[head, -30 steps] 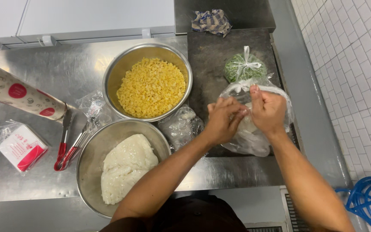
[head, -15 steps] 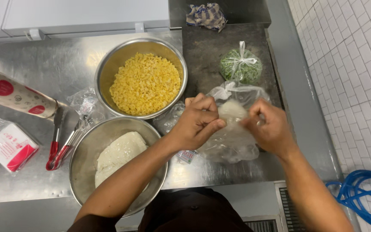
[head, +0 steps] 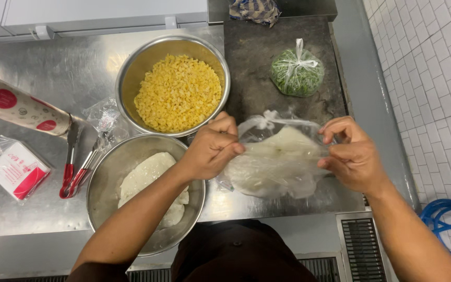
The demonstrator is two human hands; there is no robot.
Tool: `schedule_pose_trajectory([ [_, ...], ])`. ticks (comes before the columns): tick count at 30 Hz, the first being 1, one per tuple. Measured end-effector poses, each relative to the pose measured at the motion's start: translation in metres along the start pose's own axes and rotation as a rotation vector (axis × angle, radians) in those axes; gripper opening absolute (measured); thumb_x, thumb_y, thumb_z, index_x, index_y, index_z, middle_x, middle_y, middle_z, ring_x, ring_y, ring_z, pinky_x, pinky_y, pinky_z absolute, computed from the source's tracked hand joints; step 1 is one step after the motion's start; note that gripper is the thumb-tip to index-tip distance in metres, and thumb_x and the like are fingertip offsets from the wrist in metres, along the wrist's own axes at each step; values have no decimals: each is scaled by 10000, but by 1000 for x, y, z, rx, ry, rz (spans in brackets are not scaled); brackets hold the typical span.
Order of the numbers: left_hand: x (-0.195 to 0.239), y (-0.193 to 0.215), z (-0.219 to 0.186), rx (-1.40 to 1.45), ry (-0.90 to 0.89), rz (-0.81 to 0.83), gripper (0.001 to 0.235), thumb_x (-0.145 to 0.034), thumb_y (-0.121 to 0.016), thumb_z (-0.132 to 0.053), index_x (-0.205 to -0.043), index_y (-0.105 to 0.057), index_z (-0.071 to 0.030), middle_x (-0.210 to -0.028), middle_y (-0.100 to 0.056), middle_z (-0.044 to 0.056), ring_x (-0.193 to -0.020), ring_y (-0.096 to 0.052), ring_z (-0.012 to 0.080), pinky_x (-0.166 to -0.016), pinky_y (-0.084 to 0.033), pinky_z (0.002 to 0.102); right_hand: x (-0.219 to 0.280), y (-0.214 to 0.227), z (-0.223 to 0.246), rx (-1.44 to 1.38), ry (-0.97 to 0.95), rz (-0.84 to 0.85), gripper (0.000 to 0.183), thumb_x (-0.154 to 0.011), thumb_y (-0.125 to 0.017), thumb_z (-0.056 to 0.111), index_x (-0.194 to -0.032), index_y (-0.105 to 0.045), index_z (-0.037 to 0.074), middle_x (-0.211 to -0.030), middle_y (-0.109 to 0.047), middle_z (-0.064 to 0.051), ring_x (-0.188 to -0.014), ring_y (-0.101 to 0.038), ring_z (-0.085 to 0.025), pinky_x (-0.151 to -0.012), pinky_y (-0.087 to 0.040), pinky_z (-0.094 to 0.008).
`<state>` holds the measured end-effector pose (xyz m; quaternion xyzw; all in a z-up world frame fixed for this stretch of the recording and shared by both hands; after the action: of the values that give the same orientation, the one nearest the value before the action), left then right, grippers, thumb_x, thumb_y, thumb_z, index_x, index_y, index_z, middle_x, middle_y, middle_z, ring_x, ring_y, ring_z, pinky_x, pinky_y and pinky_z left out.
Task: The person separates and pulls apart large clumps of white noodles in a metal bowl by hand.
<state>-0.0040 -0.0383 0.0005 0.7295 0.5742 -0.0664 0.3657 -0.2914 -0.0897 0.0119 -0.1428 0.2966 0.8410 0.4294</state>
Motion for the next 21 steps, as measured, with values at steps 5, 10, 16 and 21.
schedule_pose_trajectory([
  [5, 8, 8, 17, 23, 34, -146, 380, -1015, -690, -232, -732, -558, -17, -823, -495, 30, -814, -495, 168, -753, -422, 323, 6, 2, -11, -4, -203, -97, 301, -964, -685, 218, -751, -630, 12, -1268, -571, -123, -1214, -620, -258, -973, -580, -395],
  [10, -8, -20, 23, 50, 69, -322, 352, -1015, -691, -221, -750, -585, -15, -830, -488, 45, -753, -491, 174, -674, -404, 307, 24, -39, -71, -632, -786, -240, 352, -972, -636, 230, -712, -605, -5, -1371, -675, -99, -1097, -731, -303, -864, -606, -439],
  [16, -30, -33, -13, -76, -158, -358, 360, -987, -705, -360, -824, -616, -51, -859, -494, 55, -782, -524, 203, -671, -437, 333, 61, -72, -139, -986, -845, -452, 183, -1077, -713, 140, -1059, -542, 77, -1120, -628, -156, -986, -659, -269, -854, -577, -448],
  [21, -26, -38, -13, -174, -261, -330, 416, -945, -737, -475, -799, -624, -103, -809, -537, 14, -747, -560, 194, -637, -466, 349, 76, -62, -132, -1043, -849, -784, 275, -992, -660, 303, -1141, -567, 91, -1133, -662, -113, -1035, -680, -244, -882, -594, -414],
])
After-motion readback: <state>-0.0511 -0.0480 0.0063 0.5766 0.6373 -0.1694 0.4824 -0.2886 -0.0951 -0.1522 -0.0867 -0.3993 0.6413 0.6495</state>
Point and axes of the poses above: each hand's wrist, its own x-axis away from the middle knuckle, its own y-axis out of the back of the hand, z = x × y, the point moved 5 cm from there along -x, towards the middle knuckle
